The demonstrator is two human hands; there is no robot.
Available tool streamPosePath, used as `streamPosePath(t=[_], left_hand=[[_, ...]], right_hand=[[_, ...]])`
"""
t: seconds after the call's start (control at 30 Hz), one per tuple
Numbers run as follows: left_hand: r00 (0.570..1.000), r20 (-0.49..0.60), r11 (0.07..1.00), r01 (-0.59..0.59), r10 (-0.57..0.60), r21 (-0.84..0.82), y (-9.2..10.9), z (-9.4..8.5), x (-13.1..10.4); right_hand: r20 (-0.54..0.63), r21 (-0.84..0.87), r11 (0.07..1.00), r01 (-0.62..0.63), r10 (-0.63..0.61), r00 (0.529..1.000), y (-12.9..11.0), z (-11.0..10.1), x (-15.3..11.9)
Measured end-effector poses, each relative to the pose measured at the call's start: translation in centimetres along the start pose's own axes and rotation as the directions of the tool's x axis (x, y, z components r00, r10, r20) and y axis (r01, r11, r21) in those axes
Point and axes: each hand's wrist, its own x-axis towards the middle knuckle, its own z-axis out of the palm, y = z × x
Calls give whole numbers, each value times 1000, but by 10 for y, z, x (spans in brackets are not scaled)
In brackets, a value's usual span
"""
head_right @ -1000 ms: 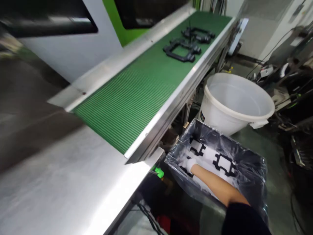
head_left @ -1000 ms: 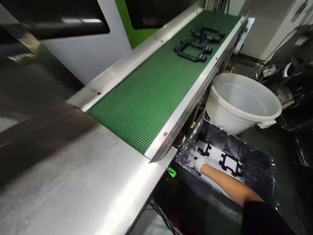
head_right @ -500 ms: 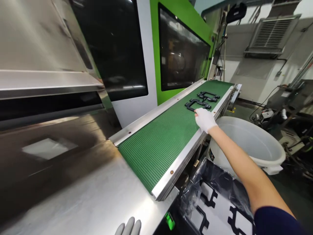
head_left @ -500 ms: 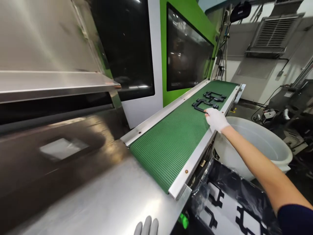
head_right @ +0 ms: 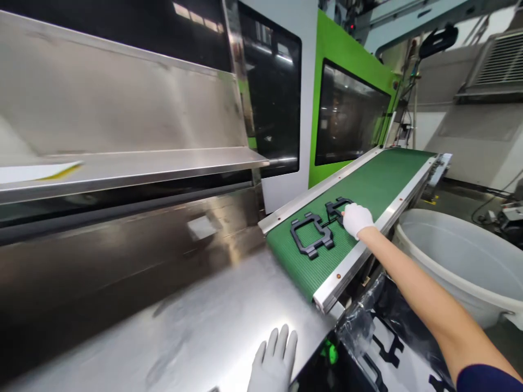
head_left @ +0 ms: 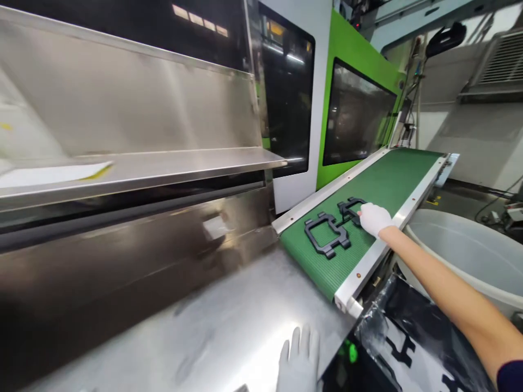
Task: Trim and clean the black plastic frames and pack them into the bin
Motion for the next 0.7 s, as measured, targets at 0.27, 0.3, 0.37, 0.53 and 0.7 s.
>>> streamPosePath(t=[0.27, 0.3, 0.37, 0.53, 0.7], left_hand=[[949, -131, 714, 122, -288, -689, 8, -39, -41], [921, -124, 561, 115, -370, -820, 4, -42, -43], [876, -90, 256, 40, -473, -966, -3, -54, -38], [780, -203, 42, -221, -592, -974, -24, -110, 3], [735, -185, -26, -266, -652, -964, -52, -159, -23]], right_hand=[[-49, -54, 991, 126, -128, 991, -57, -58, -13], [-95, -75, 982, 171, -178, 979, -72, -67, -26], [-178, -126, 954, 274, -293, 940, -106, -86, -58], [-255, -238, 821, 519, -569, 782, -189, -117, -142], [-121, -27, 706, 708, -705, 699, -236, -99, -178]])
